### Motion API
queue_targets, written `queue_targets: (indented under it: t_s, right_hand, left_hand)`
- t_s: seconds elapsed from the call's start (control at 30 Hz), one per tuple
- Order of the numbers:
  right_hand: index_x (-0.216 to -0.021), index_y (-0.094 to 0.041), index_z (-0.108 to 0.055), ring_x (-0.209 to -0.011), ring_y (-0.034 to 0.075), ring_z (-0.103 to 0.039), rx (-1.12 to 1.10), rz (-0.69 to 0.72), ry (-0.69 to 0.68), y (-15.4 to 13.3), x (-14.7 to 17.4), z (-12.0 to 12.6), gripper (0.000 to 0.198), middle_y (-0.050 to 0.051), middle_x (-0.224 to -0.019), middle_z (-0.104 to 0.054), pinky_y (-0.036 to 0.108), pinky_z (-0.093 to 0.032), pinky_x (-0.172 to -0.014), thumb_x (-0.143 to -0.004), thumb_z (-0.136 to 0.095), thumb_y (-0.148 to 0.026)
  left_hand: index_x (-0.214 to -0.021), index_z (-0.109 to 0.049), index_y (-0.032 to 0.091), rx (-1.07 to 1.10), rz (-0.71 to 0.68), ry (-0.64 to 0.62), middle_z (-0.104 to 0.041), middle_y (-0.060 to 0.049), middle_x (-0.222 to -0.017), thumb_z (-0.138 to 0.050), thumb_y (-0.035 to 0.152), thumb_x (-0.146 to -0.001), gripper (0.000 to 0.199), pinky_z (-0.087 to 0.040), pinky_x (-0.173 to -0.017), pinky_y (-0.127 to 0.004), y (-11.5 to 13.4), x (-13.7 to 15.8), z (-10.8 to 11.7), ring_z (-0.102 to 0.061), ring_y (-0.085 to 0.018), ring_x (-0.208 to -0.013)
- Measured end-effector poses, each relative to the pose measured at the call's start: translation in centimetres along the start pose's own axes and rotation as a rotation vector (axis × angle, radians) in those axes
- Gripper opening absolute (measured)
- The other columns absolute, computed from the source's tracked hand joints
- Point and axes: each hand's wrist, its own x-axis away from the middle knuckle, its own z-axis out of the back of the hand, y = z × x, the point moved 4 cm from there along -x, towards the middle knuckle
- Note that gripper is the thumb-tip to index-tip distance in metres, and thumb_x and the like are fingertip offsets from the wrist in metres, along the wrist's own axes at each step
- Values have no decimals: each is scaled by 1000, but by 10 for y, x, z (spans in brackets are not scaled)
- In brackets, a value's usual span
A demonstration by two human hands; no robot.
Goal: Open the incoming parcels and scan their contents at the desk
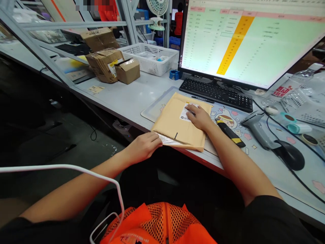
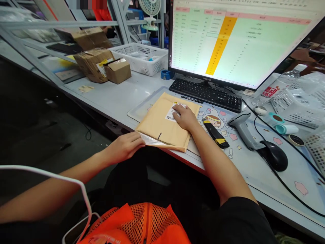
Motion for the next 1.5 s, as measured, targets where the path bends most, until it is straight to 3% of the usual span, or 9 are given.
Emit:
queue_targets:
  t_s: [0.1,0.23,0.4,0.6,0.77,0.97,1.13,1.27,1.5]
  right_hand:
    - [-147,-17,-62,-153,29,-42,1,16,-1,0,0,-1,52,12,-158,-54,57,-24,-130,-103,-46,-39]
    - [-147,-18,-62,-154,28,-42,5,23,2,1,0,-1,52,12,-158,-54,57,-25,-130,-103,-47,-40]
    - [-147,-18,-62,-152,28,-44,-3,27,8,1,0,2,52,13,-158,-54,55,-27,-129,-102,-49,-41]
    - [-146,-20,-64,-152,27,-45,7,31,7,2,-2,1,50,11,-156,-57,54,-28,-129,-102,-50,-40]
    - [-146,-17,-64,-151,28,-45,3,20,20,1,-2,1,51,13,-156,-56,53,-28,-129,-102,-51,-39]
    - [-143,-20,-67,-150,27,-47,-34,-11,33,2,-3,0,47,11,-152,-60,54,-26,-130,-100,-55,-37]
    - [-142,-21,-67,-150,27,-48,-47,-21,55,3,-5,-2,47,11,-153,-59,55,-27,-129,-99,-56,-36]
    - [-143,-20,-66,-151,31,-46,-28,-63,62,-1,-5,-7,48,13,-154,-58,58,-26,-129,-100,-56,-37]
    - [-147,-14,-62,-152,40,-41,14,-72,26,-40,6,-22,62,20,-160,-50,65,-26,-127,-94,-65,-46]
  left_hand:
    - [-113,-65,15,56,33,91,-72,-10,-107,-52,19,-108,15,-55,-90,-34,5,12,7,-67,-22,-100]
    - [-124,-66,14,-32,147,124,-72,-14,-120,-60,27,-105,24,-54,-99,-45,0,9,13,-65,-30,-114]
    - [-109,-71,18,-42,142,34,-76,-9,-107,-54,25,-108,18,-51,-92,-41,1,7,-4,-70,-26,-103]
    - [-126,-67,17,100,304,58,-75,-11,-121,-51,25,-108,26,-59,-87,-38,9,19,-20,-74,-24,-100]
    - [-135,-63,15,159,353,115,-76,-10,-126,-48,23,-109,30,-63,-90,-38,21,-4,-25,-75,-25,-111]
    - [-100,-67,18,191,407,293,-73,-8,-99,-56,16,-104,12,-60,-87,-38,41,-26,-30,-70,-23,-96]
    - [-115,-68,20,120,540,433,-72,-11,-117,-60,22,-104,14,-57,-103,-49,50,-13,-35,-65,-28,-116]
    - [-131,-66,19,36,684,442,-65,-16,-135,-64,29,-102,31,-53,-111,-56,37,1,-38,-59,-34,-129]
    - [-120,-70,15,-68,923,327,-71,-19,-122,-66,52,-97,44,-52,-105,-55,-26,12,-24,-62,-39,-117]
